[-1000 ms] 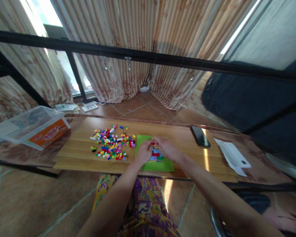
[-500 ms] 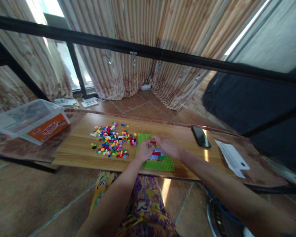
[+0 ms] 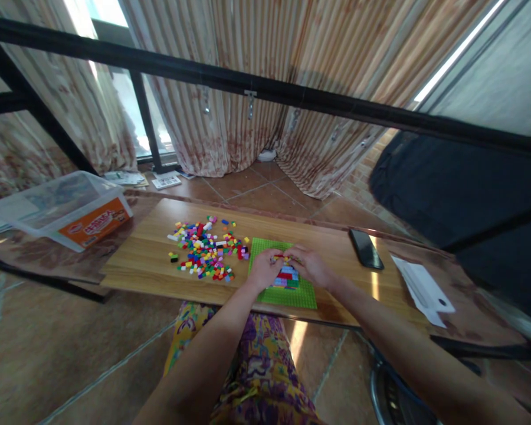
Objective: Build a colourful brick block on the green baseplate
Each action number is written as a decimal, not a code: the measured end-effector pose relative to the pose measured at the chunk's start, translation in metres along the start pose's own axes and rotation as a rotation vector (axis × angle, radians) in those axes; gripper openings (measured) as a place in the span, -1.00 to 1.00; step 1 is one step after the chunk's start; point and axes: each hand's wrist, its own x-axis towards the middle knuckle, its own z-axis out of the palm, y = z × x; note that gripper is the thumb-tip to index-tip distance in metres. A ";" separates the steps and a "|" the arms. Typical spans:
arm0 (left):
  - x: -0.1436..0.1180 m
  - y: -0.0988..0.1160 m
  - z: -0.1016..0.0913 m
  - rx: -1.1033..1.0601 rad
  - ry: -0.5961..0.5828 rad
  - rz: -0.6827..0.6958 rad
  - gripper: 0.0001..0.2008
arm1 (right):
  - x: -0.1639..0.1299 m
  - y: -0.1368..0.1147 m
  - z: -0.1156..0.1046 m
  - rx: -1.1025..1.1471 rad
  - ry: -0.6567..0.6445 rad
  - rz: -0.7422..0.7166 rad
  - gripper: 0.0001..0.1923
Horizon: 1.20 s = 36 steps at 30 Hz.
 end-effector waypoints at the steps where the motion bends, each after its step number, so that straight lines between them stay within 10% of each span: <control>1: 0.000 0.000 0.000 0.000 0.003 0.008 -0.80 | 0.000 0.001 0.000 0.015 0.000 0.000 -0.81; 36: -0.003 -0.008 0.004 0.056 0.023 0.100 -0.76 | 0.026 -0.069 -0.009 -0.848 -0.391 0.013 -0.73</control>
